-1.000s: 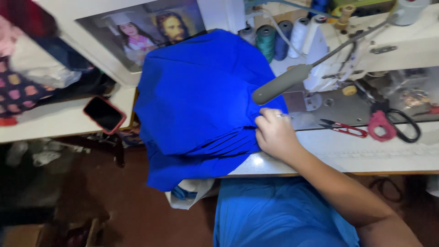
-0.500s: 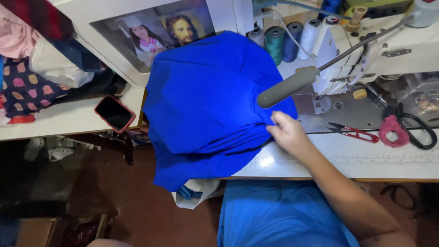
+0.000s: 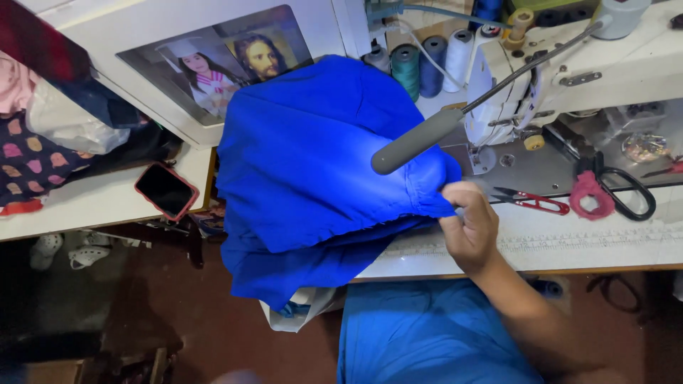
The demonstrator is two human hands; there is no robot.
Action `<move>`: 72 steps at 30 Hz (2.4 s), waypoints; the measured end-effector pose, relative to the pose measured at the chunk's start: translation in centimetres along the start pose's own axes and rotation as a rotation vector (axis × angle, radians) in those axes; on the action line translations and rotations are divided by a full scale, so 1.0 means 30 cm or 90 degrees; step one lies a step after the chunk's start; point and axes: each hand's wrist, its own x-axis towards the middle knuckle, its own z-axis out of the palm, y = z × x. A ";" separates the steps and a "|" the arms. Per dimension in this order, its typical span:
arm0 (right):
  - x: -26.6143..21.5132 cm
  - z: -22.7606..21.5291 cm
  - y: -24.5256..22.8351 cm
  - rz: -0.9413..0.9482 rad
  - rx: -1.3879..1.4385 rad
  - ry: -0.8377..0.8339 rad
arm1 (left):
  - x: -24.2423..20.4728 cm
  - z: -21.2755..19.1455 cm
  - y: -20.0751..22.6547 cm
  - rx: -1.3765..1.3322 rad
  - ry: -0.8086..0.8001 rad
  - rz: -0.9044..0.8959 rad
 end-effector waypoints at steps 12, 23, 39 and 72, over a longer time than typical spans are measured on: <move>-0.122 0.250 0.074 0.430 0.096 -0.283 | -0.016 0.534 -0.521 -0.145 0.000 -0.086; 0.287 0.383 0.417 -0.004 -0.144 -0.127 | -0.028 0.276 -0.650 0.077 0.284 -0.136; 0.247 0.211 0.220 -0.173 0.013 -0.185 | -0.427 0.673 -0.753 0.156 0.303 -0.220; 0.148 0.229 0.372 -0.258 -0.007 -0.224 | -0.284 0.637 -0.679 0.242 0.232 -0.088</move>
